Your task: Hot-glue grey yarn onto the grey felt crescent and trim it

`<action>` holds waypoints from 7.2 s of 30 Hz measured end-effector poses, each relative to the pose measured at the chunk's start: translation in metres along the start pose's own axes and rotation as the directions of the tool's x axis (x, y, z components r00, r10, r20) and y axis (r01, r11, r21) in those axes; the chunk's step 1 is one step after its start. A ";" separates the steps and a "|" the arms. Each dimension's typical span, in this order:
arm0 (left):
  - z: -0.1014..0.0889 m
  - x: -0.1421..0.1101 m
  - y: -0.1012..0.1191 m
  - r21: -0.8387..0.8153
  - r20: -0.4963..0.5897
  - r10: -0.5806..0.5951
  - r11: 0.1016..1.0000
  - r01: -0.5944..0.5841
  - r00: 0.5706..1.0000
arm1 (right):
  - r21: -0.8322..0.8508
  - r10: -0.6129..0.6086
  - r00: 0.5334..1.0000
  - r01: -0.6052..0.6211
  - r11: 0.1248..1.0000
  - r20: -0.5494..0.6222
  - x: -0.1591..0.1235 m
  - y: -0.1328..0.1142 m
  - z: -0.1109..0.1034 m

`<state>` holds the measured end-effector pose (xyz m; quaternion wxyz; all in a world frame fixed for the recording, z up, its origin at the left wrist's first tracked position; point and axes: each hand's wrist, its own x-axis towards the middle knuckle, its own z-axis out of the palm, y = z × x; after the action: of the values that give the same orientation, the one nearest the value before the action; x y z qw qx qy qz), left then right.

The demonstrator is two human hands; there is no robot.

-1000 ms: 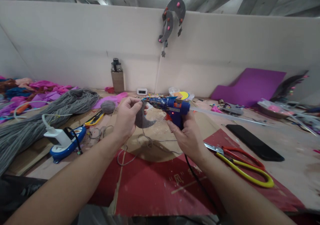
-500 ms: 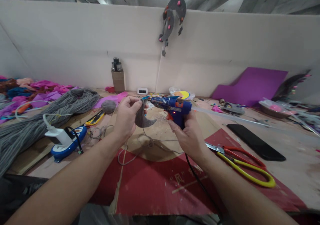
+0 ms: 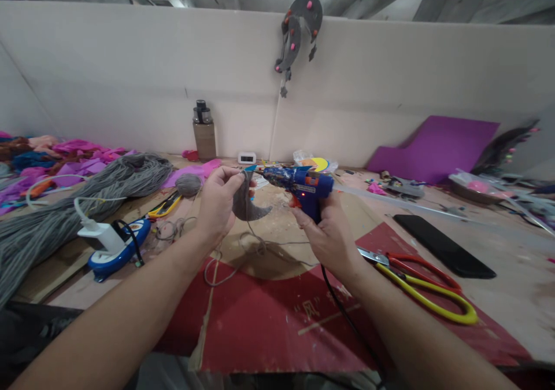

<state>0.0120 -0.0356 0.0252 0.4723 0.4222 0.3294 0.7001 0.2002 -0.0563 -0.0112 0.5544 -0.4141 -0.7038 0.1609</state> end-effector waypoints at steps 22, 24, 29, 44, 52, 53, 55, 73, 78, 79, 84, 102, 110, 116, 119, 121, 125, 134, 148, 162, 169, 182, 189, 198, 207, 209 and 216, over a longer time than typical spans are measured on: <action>-0.006 0.007 -0.007 0.135 0.041 0.169 0.976 -0.173 0.985 | -0.551 0.506 0.862 -0.435 0.712 -0.027 0.034 0.046 -0.022; -0.008 0.007 -0.009 0.230 0.060 0.263 0.935 -0.269 0.963 | -0.601 0.372 0.925 -0.340 0.723 -0.076 0.029 0.030 -0.018; -0.010 0.005 -0.009 0.318 0.108 0.335 0.880 -0.352 0.936 | 0.051 0.235 0.954 -0.248 0.967 0.188 0.021 -0.019 0.022; -0.002 0.005 -0.003 0.063 0.038 0.086 0.994 -0.088 0.996 | 0.455 0.226 0.943 -0.318 0.832 0.246 0.021 -0.032 0.052; 0.000 0.001 -0.004 0.031 0.061 -0.009 0.999 0.007 0.998 | 0.378 0.278 0.958 -0.284 0.881 0.071 0.033 -0.032 0.040; 0.000 0.000 -0.004 0.031 0.071 -0.017 0.999 0.014 0.997 | 0.382 0.279 0.958 -0.283 0.880 0.068 0.034 -0.031 0.040; 0.000 0.000 -0.005 0.030 0.087 -0.032 0.999 0.030 0.996 | 0.396 0.273 0.961 -0.270 0.877 0.052 0.036 -0.028 0.041; 0.001 -0.004 -0.005 0.053 0.103 -0.160 0.986 0.155 0.982 | 0.404 0.259 0.950 -0.309 0.861 0.176 0.035 -0.030 0.038; 0.002 -0.005 -0.006 0.063 0.145 -0.193 0.981 0.186 0.970 | 0.402 0.263 0.955 -0.298 0.866 0.140 0.034 -0.026 0.037; 0.002 -0.006 -0.006 0.061 0.152 -0.203 0.979 0.195 0.967 | 0.409 0.278 0.951 -0.309 0.859 0.133 0.034 -0.026 0.037; 0.001 -0.006 -0.007 0.049 0.171 -0.229 0.973 0.224 0.958 | 0.483 0.335 0.931 -0.364 0.797 0.148 0.033 -0.026 0.037; 0.005 -0.008 -0.002 0.034 0.270 -0.286 0.957 0.288 0.919 | 0.652 0.376 0.909 -0.397 0.646 0.181 0.032 -0.032 0.036; 0.006 -0.011 -0.004 0.049 0.264 -0.244 0.970 0.240 0.933 | 0.573 0.298 0.948 -0.308 0.760 0.114 0.026 -0.036 0.039; 0.004 -0.008 -0.004 0.074 0.265 -0.222 0.975 0.210 0.938 | 0.582 0.284 0.952 -0.297 0.757 0.117 0.024 -0.037 0.042; 0.003 -0.007 -0.004 0.035 0.295 -0.263 0.964 0.265 0.919 | 0.583 0.306 0.946 -0.310 0.751 0.109 0.025 -0.034 0.043; 0.002 -0.007 -0.005 0.002 0.328 -0.282 0.955 0.298 0.902 | 0.604 0.308 0.945 -0.307 0.736 0.105 0.026 -0.032 0.042; 0.002 -0.006 -0.004 0.024 0.388 -0.295 0.950 0.311 0.873 | 0.652 0.292 0.950 -0.290 0.700 0.109 0.027 -0.029 0.041; -0.002 -0.002 -0.006 0.010 0.412 -0.380 0.911 0.413 0.828 | 0.658 0.257 0.963 -0.247 0.711 0.085 0.028 -0.030 0.037; -0.008 0.005 -0.009 0.464 0.255 0.140 0.851 -0.248 0.957 | 0.354 0.135 0.985 -0.090 0.931 -0.106 0.028 -0.019 0.033; -0.001 -0.008 -0.020 0.616 0.319 0.256 0.676 -0.405 0.913 | 0.123 0.020 0.994 -0.007 0.992 -0.105 0.019 -0.019 0.042; 0.002 -0.009 -0.020 0.434 0.320 0.082 0.873 -0.223 0.944 | 0.202 0.014 1.000 -0.009 0.979 -0.026 0.022 -0.027 0.034; -0.002 -0.007 -0.018 0.201 0.492 -0.068 0.979 -0.037 0.868 | 0.438 0.188 0.980 -0.197 0.877 0.066 0.024 -0.029 0.035; 0.000 -0.008 -0.020 0.270 0.403 -0.115 0.963 0.002 0.908 | 0.343 0.143 0.990 -0.135 0.929 0.002 0.026 -0.022 0.035; 0.001 -0.007 -0.021 0.268 0.285 -0.014 0.961 -0.066 0.958 | 0.238 -0.015 0.998 0.028 0.971 -0.057 0.025 -0.014 0.036; 0.005 -0.011 -0.014 0.305 0.182 -0.031 0.952 -0.026 0.983 | 0.216 -0.061 0.996 0.073 0.974 -0.063 0.024 -0.011 0.037; 0.007 -0.012 -0.011 0.253 0.165 -0.070 0.967 0.027 0.984 | 0.212 -0.071 0.995 0.083 0.974 -0.064 0.024 -0.011 0.037; 0.008 -0.009 -0.006 0.048 0.168 -0.175 0.984 0.170 0.970 | 0.168 -0.062 0.996 0.073 0.983 -0.067 0.024 -0.012 0.037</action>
<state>0.0227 -0.0415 0.0212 0.5508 0.4587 0.3347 0.6117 0.1605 -0.0361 0.0001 0.6144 -0.3457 -0.6837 0.1888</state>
